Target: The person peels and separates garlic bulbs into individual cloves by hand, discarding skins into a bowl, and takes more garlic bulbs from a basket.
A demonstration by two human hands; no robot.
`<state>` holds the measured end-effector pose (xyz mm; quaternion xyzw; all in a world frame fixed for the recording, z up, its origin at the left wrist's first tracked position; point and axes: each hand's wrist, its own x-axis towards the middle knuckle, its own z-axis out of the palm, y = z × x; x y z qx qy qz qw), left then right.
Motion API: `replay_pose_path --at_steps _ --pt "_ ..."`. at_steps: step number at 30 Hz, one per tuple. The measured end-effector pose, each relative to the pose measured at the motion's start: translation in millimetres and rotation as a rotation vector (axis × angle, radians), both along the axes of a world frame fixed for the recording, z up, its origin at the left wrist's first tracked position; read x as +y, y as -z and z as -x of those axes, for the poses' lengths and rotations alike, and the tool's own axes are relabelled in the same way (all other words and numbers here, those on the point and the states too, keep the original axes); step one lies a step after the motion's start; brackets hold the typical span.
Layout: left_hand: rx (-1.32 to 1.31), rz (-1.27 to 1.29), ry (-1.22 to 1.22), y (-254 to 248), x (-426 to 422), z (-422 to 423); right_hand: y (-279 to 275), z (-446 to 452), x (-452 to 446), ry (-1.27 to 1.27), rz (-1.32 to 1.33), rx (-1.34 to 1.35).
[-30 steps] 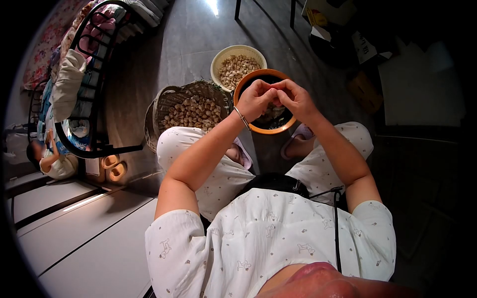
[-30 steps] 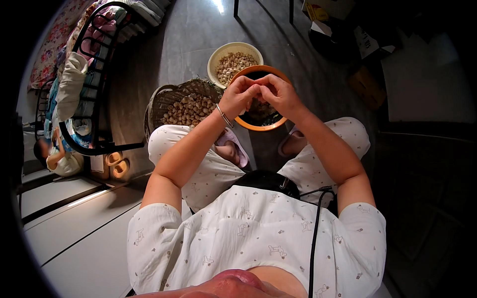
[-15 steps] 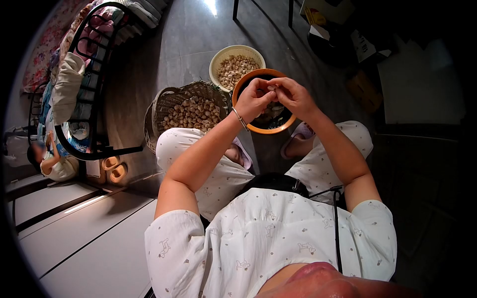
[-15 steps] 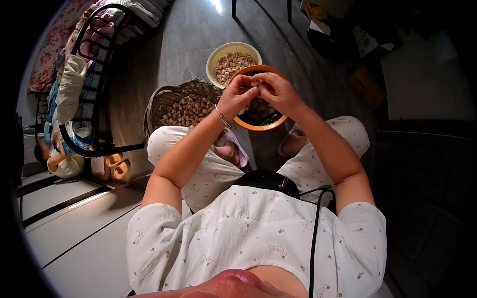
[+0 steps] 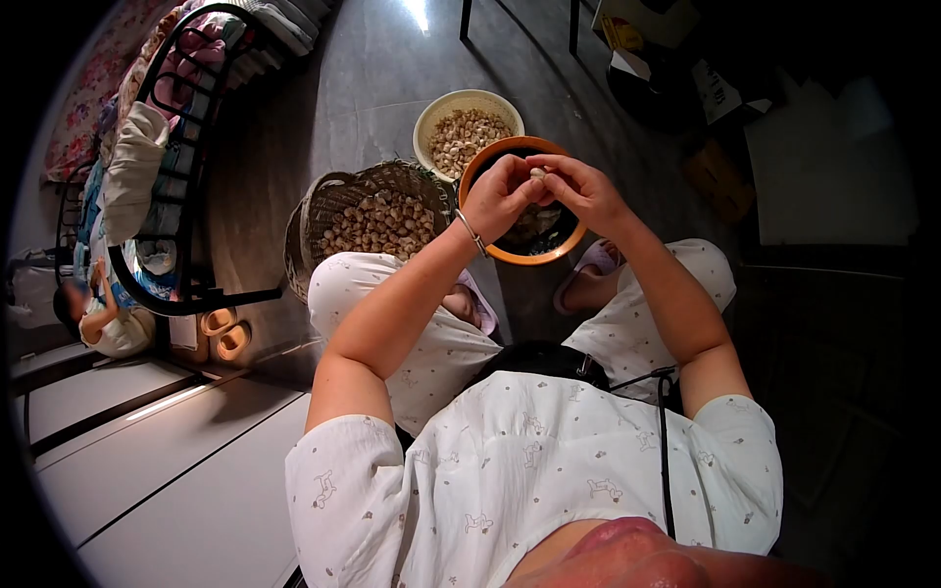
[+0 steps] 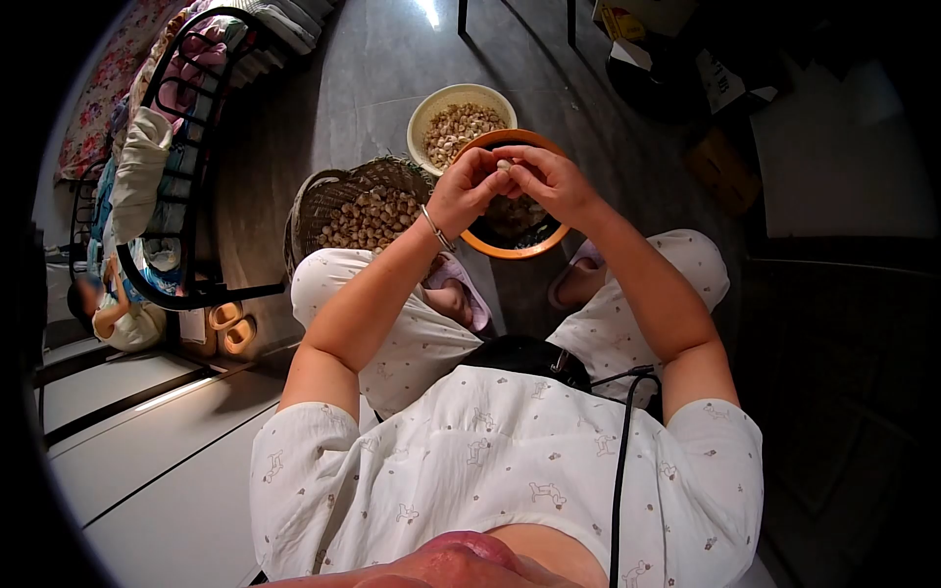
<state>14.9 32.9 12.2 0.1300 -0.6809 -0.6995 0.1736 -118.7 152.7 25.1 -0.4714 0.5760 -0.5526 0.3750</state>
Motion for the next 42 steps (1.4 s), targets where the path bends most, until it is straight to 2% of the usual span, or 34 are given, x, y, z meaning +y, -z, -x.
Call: replay_pose_path --at_steps 2,17,21,23,28,30,32,34,36,37,39,40,42 --pt "-0.018 0.076 -0.033 1.9 -0.4 -0.4 2.6 1.4 0.3 -0.011 0.001 -0.031" --pt "-0.015 0.154 -0.026 11.0 -0.8 -0.7 4.9 -0.2 0.0 -0.026 -0.055 -0.251" --pt "0.010 0.025 -0.027 3.3 6.5 -1.6 3.8 -5.1 1.5 0.032 -0.055 -0.212" --pt "-0.071 -0.009 -0.044 1.8 8.7 -2.7 5.8 -9.3 0.5 0.071 -0.066 -0.205" --pt "-0.117 0.035 -0.096 8.0 13.5 -0.8 19.1 -9.7 -2.1 0.114 0.001 -0.195" --pt "-0.122 0.037 -0.114 10.6 12.7 -0.2 14.9 -10.1 -2.6 0.178 -0.107 -0.134" --pt "-0.091 -0.255 -0.064 13.1 10.2 1.4 15.2 -11.5 -4.2 0.189 -0.090 -0.087" --pt "-0.097 -0.280 -0.059 12.6 8.0 1.3 15.9 -13.2 -5.1 0.206 -0.074 -0.043" --pt "-0.102 -0.303 -0.054 14.0 5.7 2.0 15.5 -15.0 -6.5 0.220 0.123 0.289" --pt "-0.108 -0.337 -0.058 15.8 4.4 2.4 14.0 -14.6 -6.0 0.219 0.124 0.288" --pt "-0.115 -0.372 -0.062 16.7 1.3 2.4 10.9 -12.4 -3.5 0.154 -0.054 -0.051" --pt "-0.102 -0.454 -0.050 15.6 -0.9 2.0 12.2 -10.1 -2.9 0.154 -0.054 -0.051" --pt "-0.088 -0.536 -0.038 15.6 -3.6 1.3 14.9 -4.8 -2.9 0.081 -0.082 -0.278"
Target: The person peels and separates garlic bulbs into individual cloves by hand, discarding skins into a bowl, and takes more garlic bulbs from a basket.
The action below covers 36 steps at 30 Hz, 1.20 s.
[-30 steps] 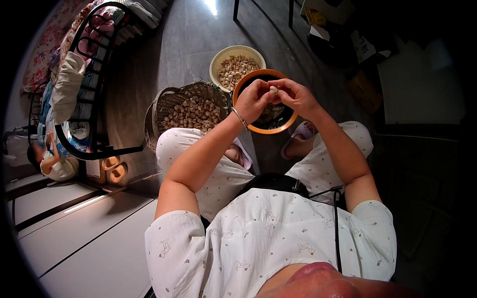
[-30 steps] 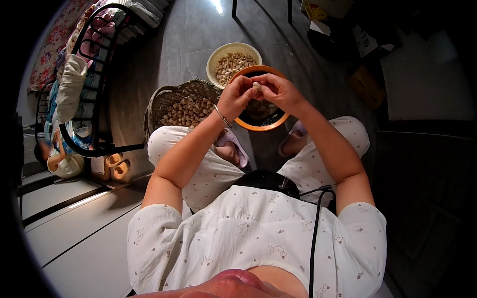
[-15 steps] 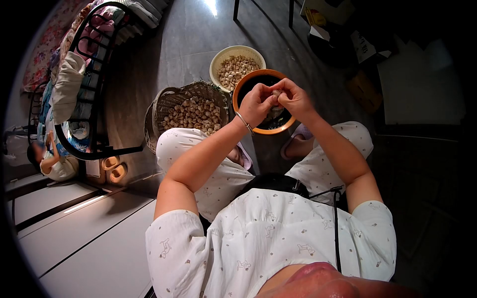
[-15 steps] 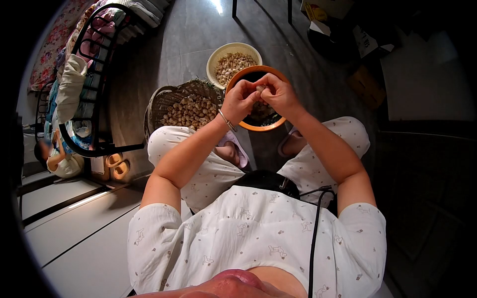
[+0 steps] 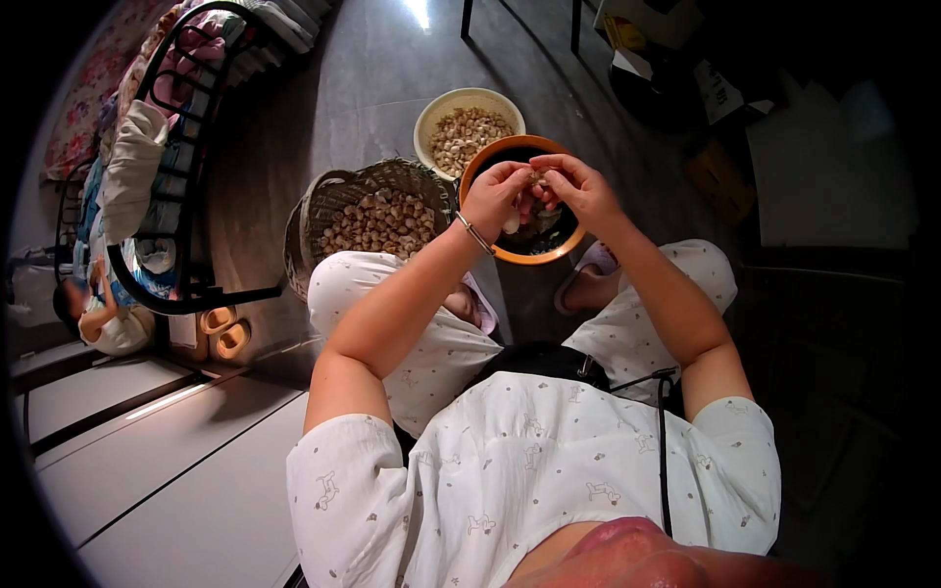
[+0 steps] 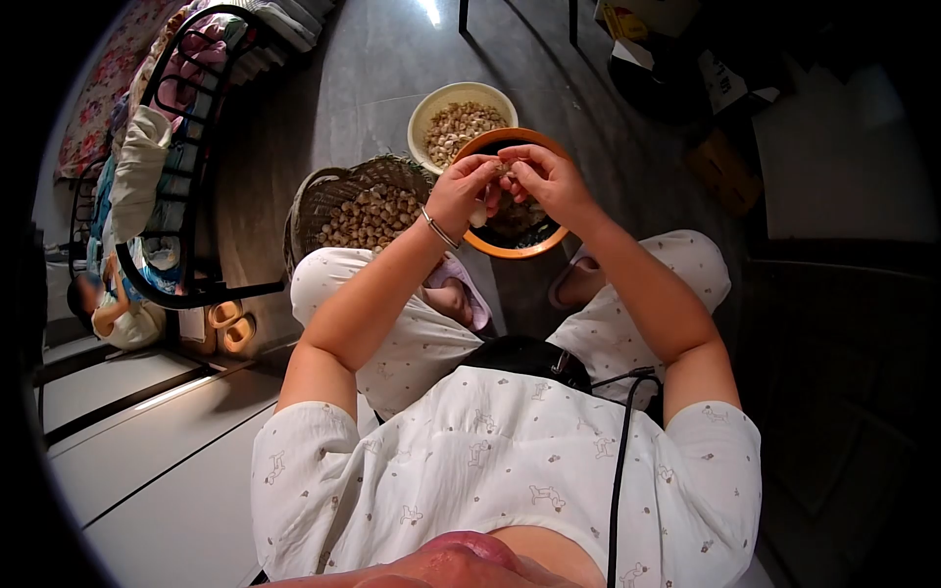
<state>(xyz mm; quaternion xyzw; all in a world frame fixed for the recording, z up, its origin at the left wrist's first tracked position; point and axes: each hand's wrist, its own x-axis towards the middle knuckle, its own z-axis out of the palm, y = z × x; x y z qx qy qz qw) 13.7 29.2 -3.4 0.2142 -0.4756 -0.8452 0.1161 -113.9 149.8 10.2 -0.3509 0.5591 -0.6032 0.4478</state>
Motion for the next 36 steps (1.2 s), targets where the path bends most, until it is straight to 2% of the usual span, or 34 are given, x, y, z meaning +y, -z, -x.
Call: replay_pose_path --at_steps 2,6,17,22,23,26,28,31,33,34,36 --pt "0.079 -0.144 0.027 1.9 -1.7 -1.3 1.8 1.1 0.5 0.006 0.010 -0.095" --pt "0.077 -0.239 0.032 -1.0 -2.2 -2.2 2.5 2.7 0.4 0.013 0.003 -0.263" --pt "0.192 -0.411 0.120 -1.1 -7.6 -4.7 -0.1 2.1 1.7 0.026 0.026 -0.345" --pt "0.179 -0.309 0.120 -1.3 -4.7 -1.7 0.6 3.7 2.7 0.052 -0.056 -0.364" --pt "0.144 -0.237 0.119 -1.4 -4.0 -1.8 5.0 6.7 3.0 0.025 -0.060 -0.410" --pt "0.140 -0.243 0.109 -3.3 -3.0 -3.2 18.4 19.6 4.3 0.012 -0.057 -0.491" --pt "0.109 -0.195 0.073 -12.6 -1.5 -3.9 10.0 18.6 3.1 0.026 -0.049 -0.527" --pt "0.061 -0.149 0.026 -9.0 -0.4 -3.3 -5.1 9.0 1.3 0.097 -0.121 -0.419" --pt "0.042 -0.151 0.013 -7.7 1.2 -2.4 -9.3 -1.0 0.5 0.071 -0.113 -0.101" --pt "0.020 -0.083 0.010 -9.7 2.9 -2.3 -8.5 -2.9 0.0 0.071 -0.113 -0.101" --pt "-0.002 -0.015 0.009 -11.2 4.5 -1.8 -5.8 -5.6 -0.3 0.021 -0.152 0.169"
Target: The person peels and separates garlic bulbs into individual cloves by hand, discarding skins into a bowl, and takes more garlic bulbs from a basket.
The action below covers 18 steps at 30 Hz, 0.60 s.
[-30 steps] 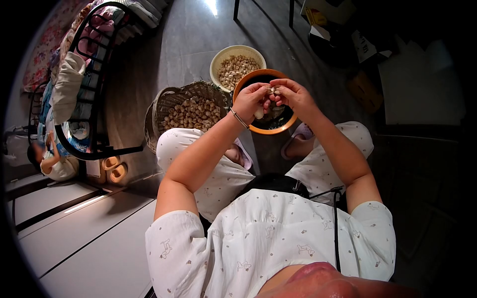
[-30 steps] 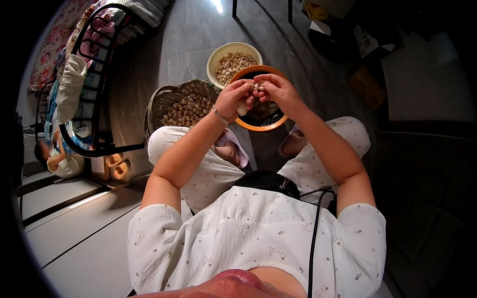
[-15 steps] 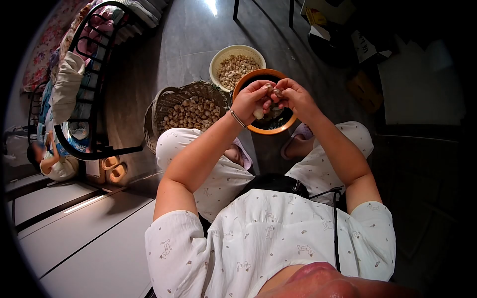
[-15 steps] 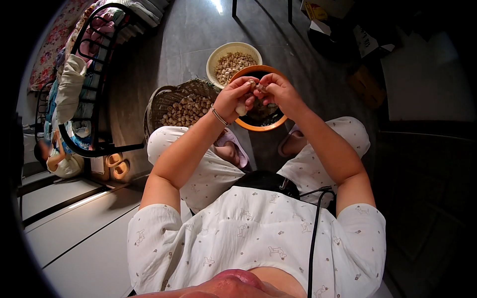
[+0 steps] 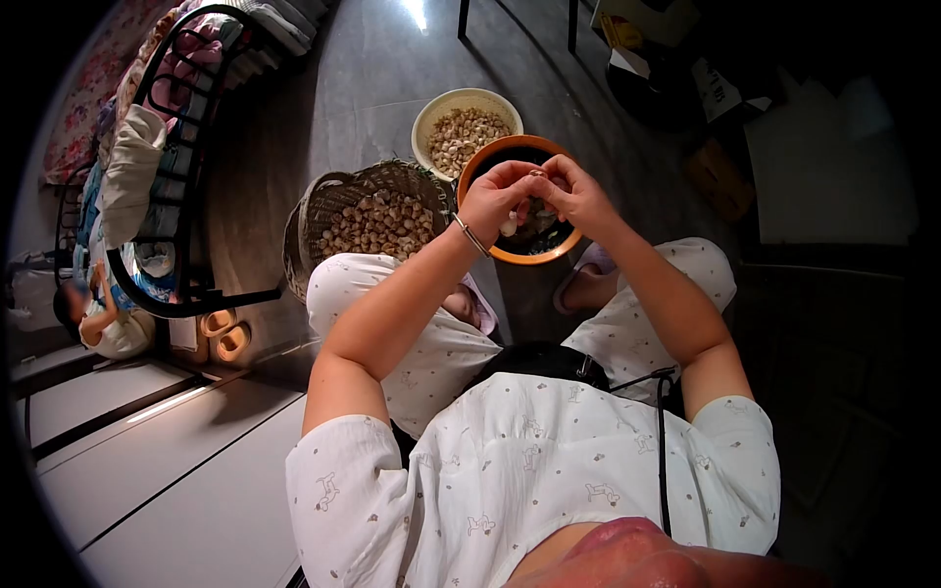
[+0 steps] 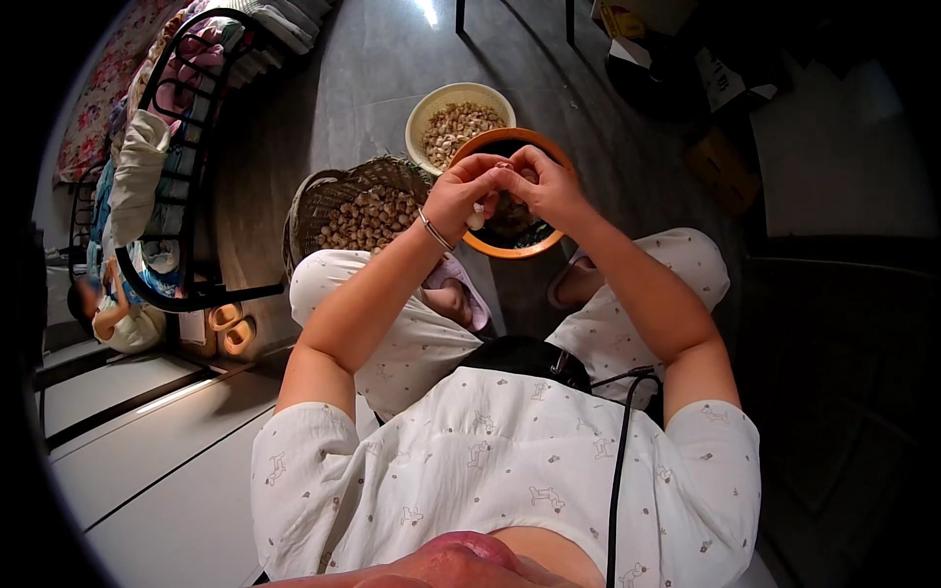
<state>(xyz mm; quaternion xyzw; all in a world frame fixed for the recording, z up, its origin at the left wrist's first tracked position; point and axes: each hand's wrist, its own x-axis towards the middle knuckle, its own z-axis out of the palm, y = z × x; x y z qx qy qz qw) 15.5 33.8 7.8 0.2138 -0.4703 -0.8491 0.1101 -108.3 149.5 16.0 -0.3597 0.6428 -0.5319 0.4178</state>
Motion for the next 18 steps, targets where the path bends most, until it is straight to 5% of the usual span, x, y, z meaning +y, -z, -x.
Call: replay_pose_path --at_steps 11,17,18 --pt "0.038 0.140 -0.008 2.8 1.8 1.7 7.0 4.7 1.9 -0.069 0.061 -0.119" --pt "0.014 0.252 0.012 -3.0 -0.8 0.6 3.5 -2.2 3.3 -0.079 0.110 0.059" --pt "0.014 0.253 0.012 -2.0 -1.0 0.1 4.8 -3.7 3.5 -0.103 0.117 -0.083"
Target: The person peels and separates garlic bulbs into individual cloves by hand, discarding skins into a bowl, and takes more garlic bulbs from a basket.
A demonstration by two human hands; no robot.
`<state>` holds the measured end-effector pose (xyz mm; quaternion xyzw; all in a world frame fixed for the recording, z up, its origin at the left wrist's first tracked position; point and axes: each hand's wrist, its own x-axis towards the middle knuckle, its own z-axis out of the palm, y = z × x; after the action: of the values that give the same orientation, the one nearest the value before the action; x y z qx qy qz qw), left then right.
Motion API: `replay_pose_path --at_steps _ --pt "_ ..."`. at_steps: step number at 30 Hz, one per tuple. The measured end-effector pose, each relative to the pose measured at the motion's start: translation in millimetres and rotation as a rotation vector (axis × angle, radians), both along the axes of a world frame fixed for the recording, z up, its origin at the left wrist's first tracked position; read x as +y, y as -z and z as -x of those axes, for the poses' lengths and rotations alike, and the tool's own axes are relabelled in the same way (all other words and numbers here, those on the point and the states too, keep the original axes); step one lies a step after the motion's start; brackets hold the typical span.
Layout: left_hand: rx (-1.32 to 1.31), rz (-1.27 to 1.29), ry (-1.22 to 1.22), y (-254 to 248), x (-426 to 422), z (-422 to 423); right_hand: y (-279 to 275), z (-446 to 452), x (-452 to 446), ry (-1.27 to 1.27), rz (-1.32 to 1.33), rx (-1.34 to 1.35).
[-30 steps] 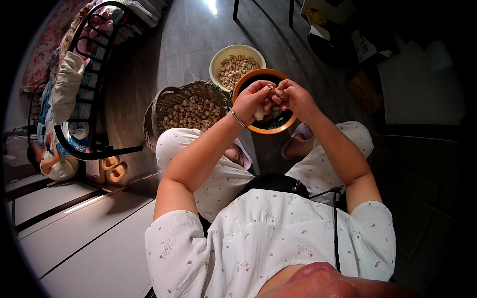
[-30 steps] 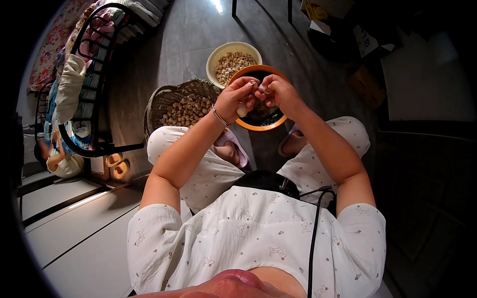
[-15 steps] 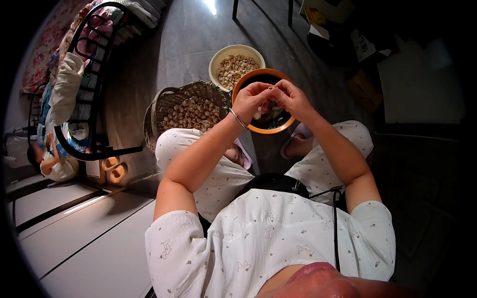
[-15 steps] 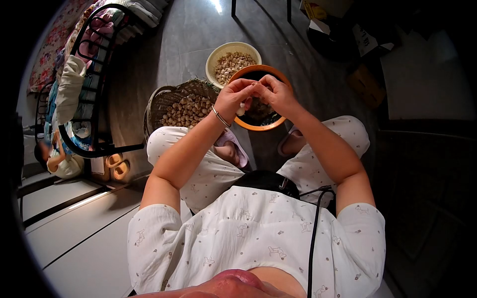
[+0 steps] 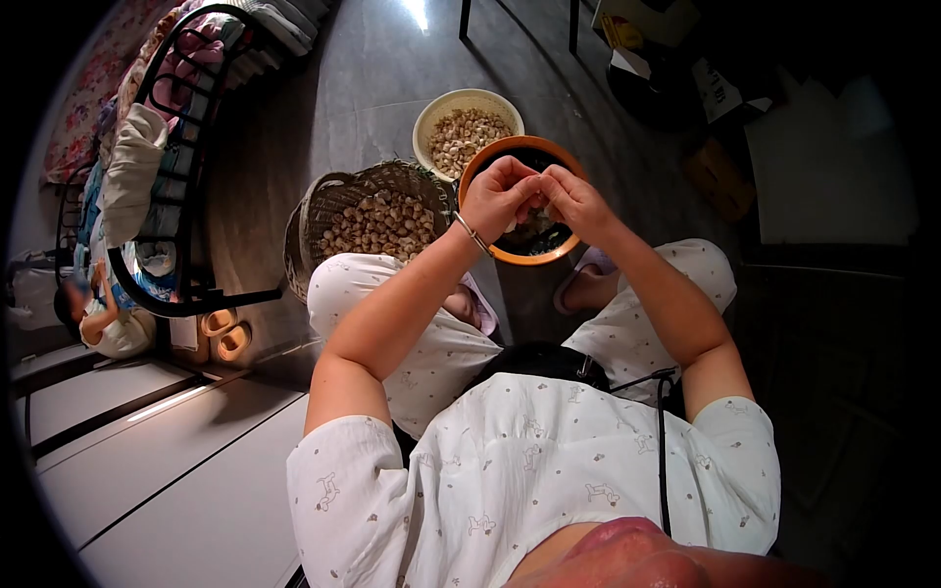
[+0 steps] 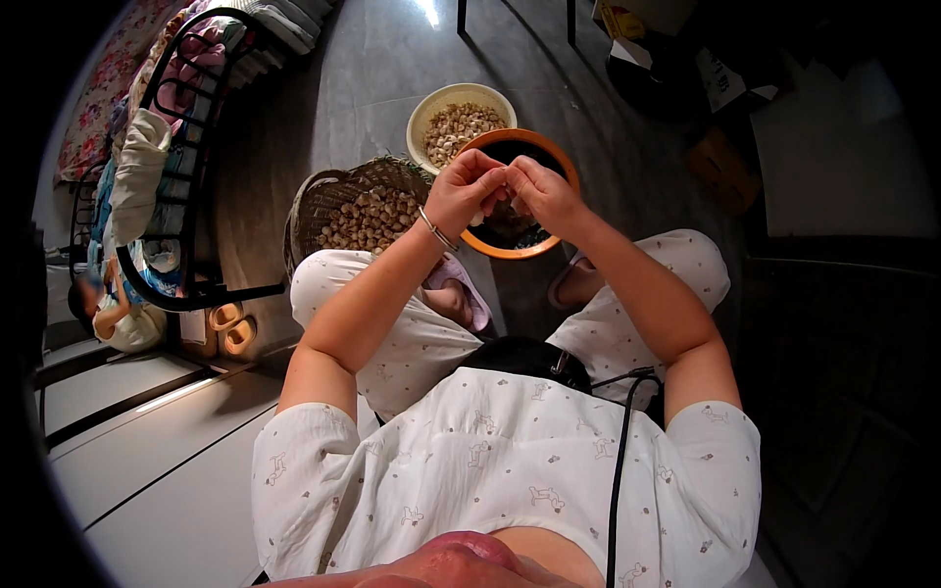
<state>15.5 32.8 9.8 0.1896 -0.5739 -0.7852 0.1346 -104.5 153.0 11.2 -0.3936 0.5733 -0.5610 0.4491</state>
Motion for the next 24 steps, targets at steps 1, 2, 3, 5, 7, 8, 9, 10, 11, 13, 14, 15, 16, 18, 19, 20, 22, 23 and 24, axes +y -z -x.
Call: replay_pose_path --at_steps 1,2,3,5,7,8,9,10,11,13,14,15,16,18,19,20,22,23,24 --pt "0.024 0.008 0.011 1.0 -0.2 -0.6 1.0 -0.9 0.1 -0.032 0.001 -0.140" --pt "0.048 0.017 0.022 1.9 -0.4 -1.2 1.1 -0.4 0.7 -0.034 0.001 -0.140" --pt "0.048 0.016 0.020 1.5 -0.2 -1.9 -0.6 0.3 1.8 -0.061 -0.028 -0.155" --pt "0.072 0.001 0.040 0.6 0.3 -2.4 -1.0 2.2 4.4 -0.088 -0.056 -0.170" --pt "0.076 0.007 0.043 0.9 0.4 -2.7 -1.0 3.9 6.6 -0.111 -0.079 -0.247" --pt "0.080 0.013 0.046 1.0 0.3 -2.7 -1.2 4.7 6.5 -0.113 -0.079 -0.246" --pt "0.080 0.012 0.046 0.5 -0.4 -2.7 -3.3 5.1 6.5 -0.115 -0.096 -0.316" --pt "0.067 -0.023 0.052 0.1 -1.7 -2.5 -5.3 5.7 6.7 -0.117 -0.113 -0.386" --pt "0.053 -0.058 0.059 -0.4 -2.3 -2.2 -7.9 7.7 6.5 -0.115 -0.114 -0.386" --pt "0.074 -0.184 0.051 -3.2 -1.1 -0.6 -12.2 13.2 5.3 -0.149 -0.088 -0.510" --pt "0.093 -0.310 0.041 -4.6 -0.6 -0.1 -12.2 13.9 4.9 -0.149 -0.088 -0.510" --pt "0.093 -0.309 0.041 -4.3 -2.1 -0.1 -12.2 14.4 4.4 -0.149 -0.067 -0.498" --pt "0.109 -0.404 0.070 -4.1 -4.9 -0.3 -12.2 14.7 4.1 -0.150 -0.046 -0.487" --pt "0.124 -0.498 0.099 -3.7 -8.1 -1.1 -11.8 15.0 3.5 -0.157 -0.061 -0.437" --pt "0.112 -0.499 0.110 -3.5 -8.9 -1.6 -12.0 14.8 3.2 -0.164 -0.077 -0.388" --pt "0.099 -0.500 0.121 -3.1 -9.1 -2.0 -12.2 13.9 3.0 -0.165 -0.077 -0.389" --pt "0.048 -0.373 0.112 -0.9 -3.6 0.4 -17.1 10.1 1.5 -0.157 -0.102 -0.145" --pt "-0.003 -0.245 0.103 0.2 -0.9 1.7 -13.6 10.1 1.3 -0.157 -0.102 -0.146" --pt "-0.003 -0.246 0.103 2.8 0.4 2.4 -9.4 9.7 0.3 -0.134 -0.098 -0.110"
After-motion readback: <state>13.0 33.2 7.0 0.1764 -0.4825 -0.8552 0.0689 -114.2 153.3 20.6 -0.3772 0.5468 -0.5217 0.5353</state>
